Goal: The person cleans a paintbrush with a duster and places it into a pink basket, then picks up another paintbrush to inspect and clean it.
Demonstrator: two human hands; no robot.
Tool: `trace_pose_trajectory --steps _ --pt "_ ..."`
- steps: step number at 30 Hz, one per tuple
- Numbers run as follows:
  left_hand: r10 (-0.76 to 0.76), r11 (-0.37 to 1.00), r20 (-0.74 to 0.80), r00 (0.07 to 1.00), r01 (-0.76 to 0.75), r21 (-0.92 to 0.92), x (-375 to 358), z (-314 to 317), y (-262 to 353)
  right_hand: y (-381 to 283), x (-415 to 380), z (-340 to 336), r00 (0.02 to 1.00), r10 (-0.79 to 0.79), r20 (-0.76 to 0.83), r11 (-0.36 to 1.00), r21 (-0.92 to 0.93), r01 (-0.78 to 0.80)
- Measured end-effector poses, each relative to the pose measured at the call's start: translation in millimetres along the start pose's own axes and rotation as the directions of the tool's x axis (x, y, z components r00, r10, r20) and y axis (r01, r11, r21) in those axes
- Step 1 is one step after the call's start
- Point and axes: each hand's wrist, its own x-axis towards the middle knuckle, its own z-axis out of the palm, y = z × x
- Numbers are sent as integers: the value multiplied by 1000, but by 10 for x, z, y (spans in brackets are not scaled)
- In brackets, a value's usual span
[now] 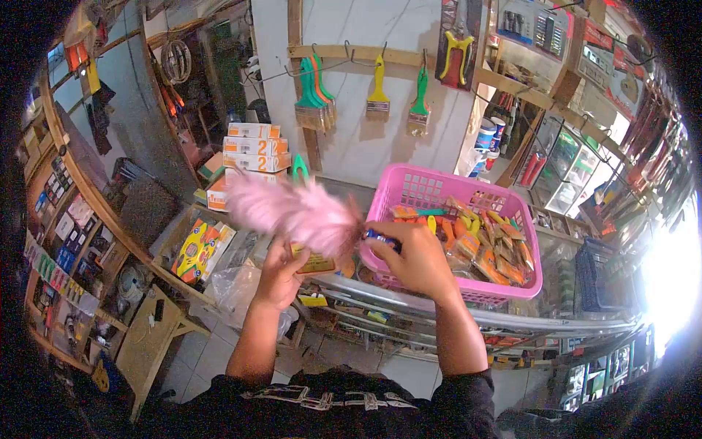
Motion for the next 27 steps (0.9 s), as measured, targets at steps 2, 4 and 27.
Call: trace_pose_trajectory --steps 2,4,27 --pt "-31 999 87 996 32 -7 27 -18 70 20 41 6 996 31 -85 999 -6 -31" --pt "-39 999 91 995 39 7 15 -13 118 -46 20 -92 998 49 48 999 -21 -48" --pt "-310 774 366 878 456 -439 209 -166 -102 123 -270 16 1000 1 11 999 36 -2"
